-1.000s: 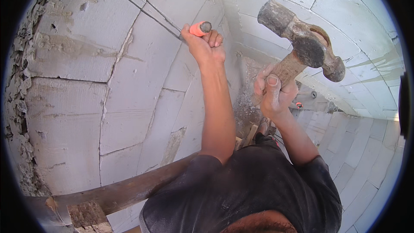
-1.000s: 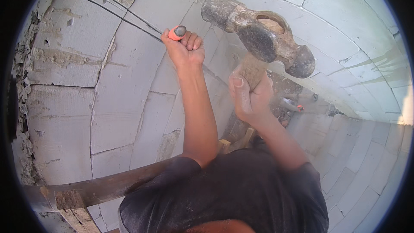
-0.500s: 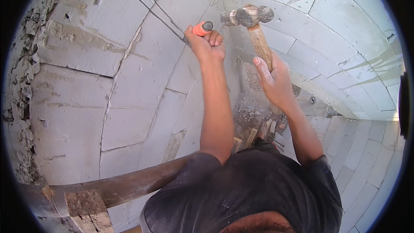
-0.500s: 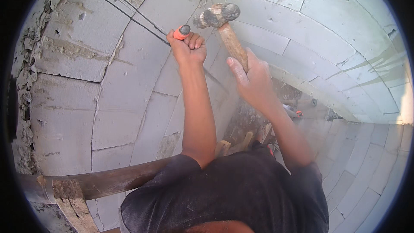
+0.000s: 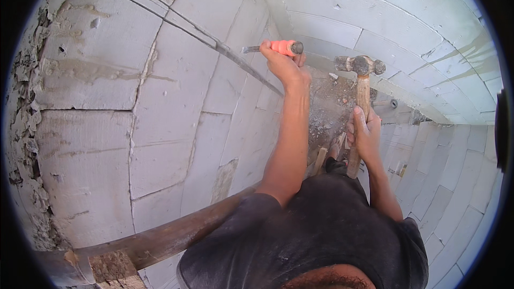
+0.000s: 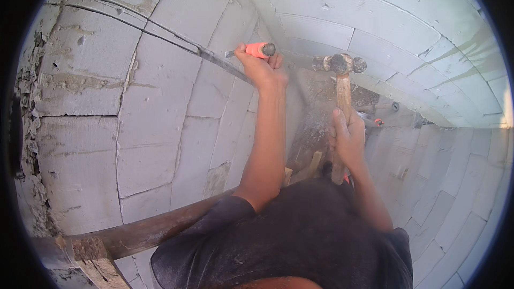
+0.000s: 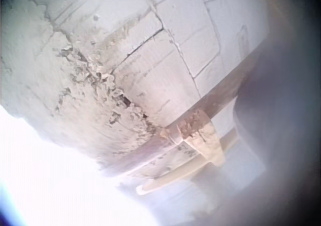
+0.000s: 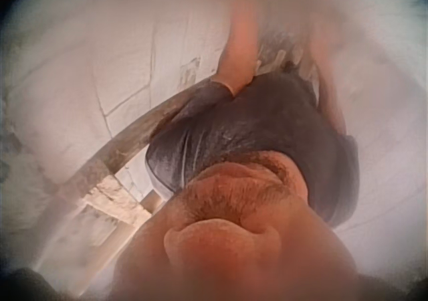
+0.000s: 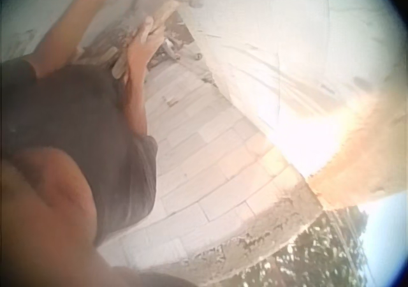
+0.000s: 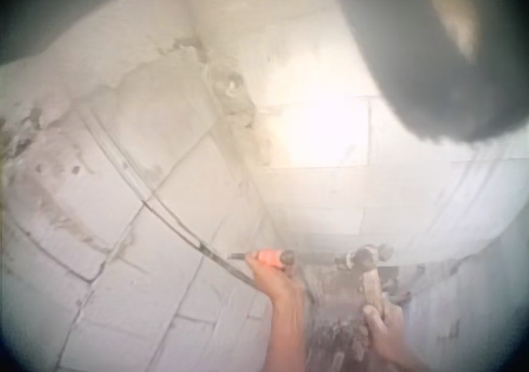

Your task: The person chips away a vertical groove in a wall made of light-colored blocks using a chisel and a hammer, striking the chisel repeatedly to remove material.

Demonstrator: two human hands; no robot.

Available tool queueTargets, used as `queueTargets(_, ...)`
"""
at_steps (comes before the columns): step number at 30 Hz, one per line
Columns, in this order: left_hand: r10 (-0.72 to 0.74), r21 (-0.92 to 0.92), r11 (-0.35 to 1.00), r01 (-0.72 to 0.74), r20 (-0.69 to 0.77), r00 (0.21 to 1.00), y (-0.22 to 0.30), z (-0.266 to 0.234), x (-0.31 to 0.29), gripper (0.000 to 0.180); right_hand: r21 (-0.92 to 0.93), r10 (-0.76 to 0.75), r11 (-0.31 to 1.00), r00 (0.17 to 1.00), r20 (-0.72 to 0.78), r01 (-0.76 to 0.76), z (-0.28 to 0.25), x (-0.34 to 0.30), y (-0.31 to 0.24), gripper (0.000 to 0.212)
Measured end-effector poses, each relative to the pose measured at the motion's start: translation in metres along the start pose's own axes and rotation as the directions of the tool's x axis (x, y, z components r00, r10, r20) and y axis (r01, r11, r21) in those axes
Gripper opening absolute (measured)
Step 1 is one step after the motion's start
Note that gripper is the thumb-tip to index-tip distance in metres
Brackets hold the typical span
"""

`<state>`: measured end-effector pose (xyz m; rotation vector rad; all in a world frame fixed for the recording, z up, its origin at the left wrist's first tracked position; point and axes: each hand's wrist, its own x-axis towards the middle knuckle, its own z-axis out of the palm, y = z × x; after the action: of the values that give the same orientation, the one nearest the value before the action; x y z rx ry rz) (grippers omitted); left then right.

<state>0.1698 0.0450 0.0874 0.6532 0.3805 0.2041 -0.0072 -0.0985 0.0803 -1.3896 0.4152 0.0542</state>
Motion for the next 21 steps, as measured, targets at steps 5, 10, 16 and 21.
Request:
queueTargets(5, 0.047, 0.042, 0.998, -0.045, -0.054, 0.997, 0.025, -0.004, 0.011, 0.035, -0.059, -0.032, 0.998, 0.997, -0.071, 0.028, -0.011, 0.002, 0.009, 0.023)
queueTargets(10, 0.043, 0.012, 0.999, -0.043, -0.047, 0.998, 0.031, -0.006, 0.013, 0.033, -0.062, 0.024, 0.998, 0.999, -0.04, -0.027, -0.012, -0.002, 0.0, 0.021)
queueTargets(16, 0.06, 0.069, 0.996, -0.05, -0.148, 0.987, 0.04, -0.001, 0.011, 0.03, -0.025, 0.047, 0.999, 0.998, 0.028, -0.047, -0.002, -0.004, -0.009, 0.023)
queueTargets(21, 0.064, 0.072, 0.996, -0.056, -0.108, 0.992, 0.048, -0.007, 0.017, 0.03, -0.045, 0.025, 0.999, 0.997, 0.069, -0.022, 0.003, -0.001, -0.003, 0.028)
